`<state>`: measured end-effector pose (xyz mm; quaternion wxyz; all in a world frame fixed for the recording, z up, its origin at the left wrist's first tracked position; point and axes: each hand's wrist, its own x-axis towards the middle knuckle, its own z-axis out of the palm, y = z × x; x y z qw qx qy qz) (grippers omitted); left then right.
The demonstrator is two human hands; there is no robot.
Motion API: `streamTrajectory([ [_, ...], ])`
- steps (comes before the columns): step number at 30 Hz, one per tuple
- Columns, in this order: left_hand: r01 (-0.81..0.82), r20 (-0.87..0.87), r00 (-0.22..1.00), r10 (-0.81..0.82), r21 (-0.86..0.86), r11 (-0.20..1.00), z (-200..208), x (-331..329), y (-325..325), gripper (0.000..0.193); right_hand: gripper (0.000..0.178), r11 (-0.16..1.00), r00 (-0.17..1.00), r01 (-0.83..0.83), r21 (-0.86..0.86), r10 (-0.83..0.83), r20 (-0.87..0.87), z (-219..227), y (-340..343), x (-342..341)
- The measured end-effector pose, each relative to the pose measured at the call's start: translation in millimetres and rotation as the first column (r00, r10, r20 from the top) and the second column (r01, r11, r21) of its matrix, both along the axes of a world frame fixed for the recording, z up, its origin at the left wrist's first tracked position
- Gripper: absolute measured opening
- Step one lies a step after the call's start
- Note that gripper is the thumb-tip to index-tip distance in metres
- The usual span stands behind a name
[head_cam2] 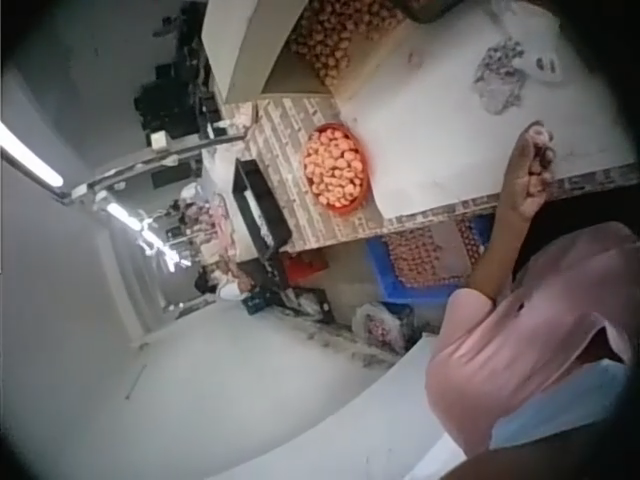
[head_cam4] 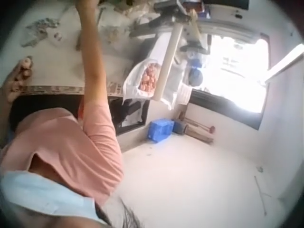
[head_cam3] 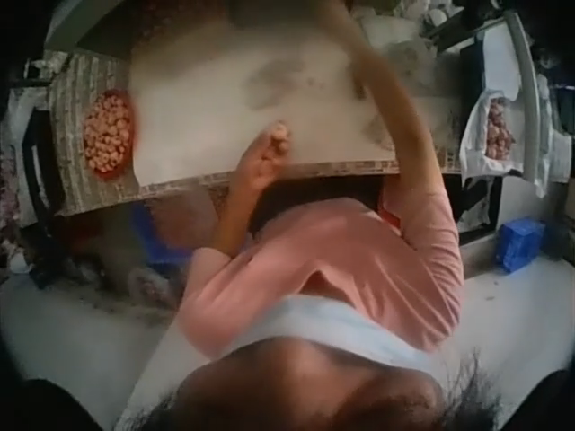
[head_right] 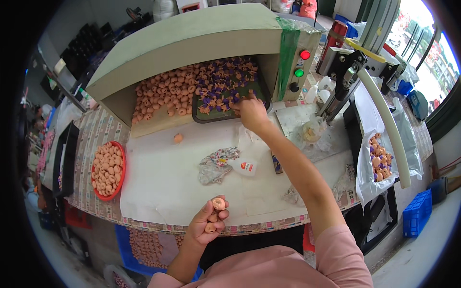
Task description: Manually assemble small plastic toy components and use an industrial press machine to secure them.
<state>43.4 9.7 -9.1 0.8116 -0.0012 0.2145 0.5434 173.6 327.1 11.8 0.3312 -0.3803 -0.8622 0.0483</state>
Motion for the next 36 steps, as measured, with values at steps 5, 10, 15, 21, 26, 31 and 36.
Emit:
streamTrajectory([
  [5, -0.001, -0.021, 1.000, 0.002, 0.012, 1.000, 7, 6, -4, 0.041, 0.014, 0.946, 0.880, 0.208, -0.250, -0.070, 0.470, 11, 26, -7],
  [10, 0.021, 0.004, 1.000, -0.021, 0.050, 0.999, 3, 17, -4, 0.036, 0.015, 0.946, 0.973, 0.010, -0.325, 0.066, 0.222, 2, 25, 12],
  [15, -0.003, -0.037, 0.999, 0.003, 0.003, 1.000, 4, 31, -3, 0.032, 0.013, 0.963, 0.944, -0.194, -0.188, 0.131, -0.302, 0, -35, 42],
  [21, -0.028, -0.200, 0.980, 0.026, -0.005, 1.000, 11, 38, 16, 0.038, 0.014, 0.538, 0.748, -0.548, -0.641, -0.027, -0.663, 27, -166, 89],
  [26, 0.045, -0.363, 0.932, 0.007, 0.134, 0.990, -5, 65, 23, 0.039, 0.020, 0.676, 0.814, -0.493, -0.548, 0.137, -0.564, 27, -215, 128],
  [31, 0.078, -0.469, 0.883, 0.011, 0.170, 0.982, -2, 81, 24, 0.036, 0.021, 0.763, 0.884, -0.392, -0.514, 0.158, -0.440, 30, -219, 142],
  [36, 0.109, -0.521, 0.853, 0.005, 0.187, 0.976, 0, 88, 22, 0.032, 0.025, 0.733, 0.854, -0.465, -0.497, 0.224, -0.469, 32, -217, 155],
])
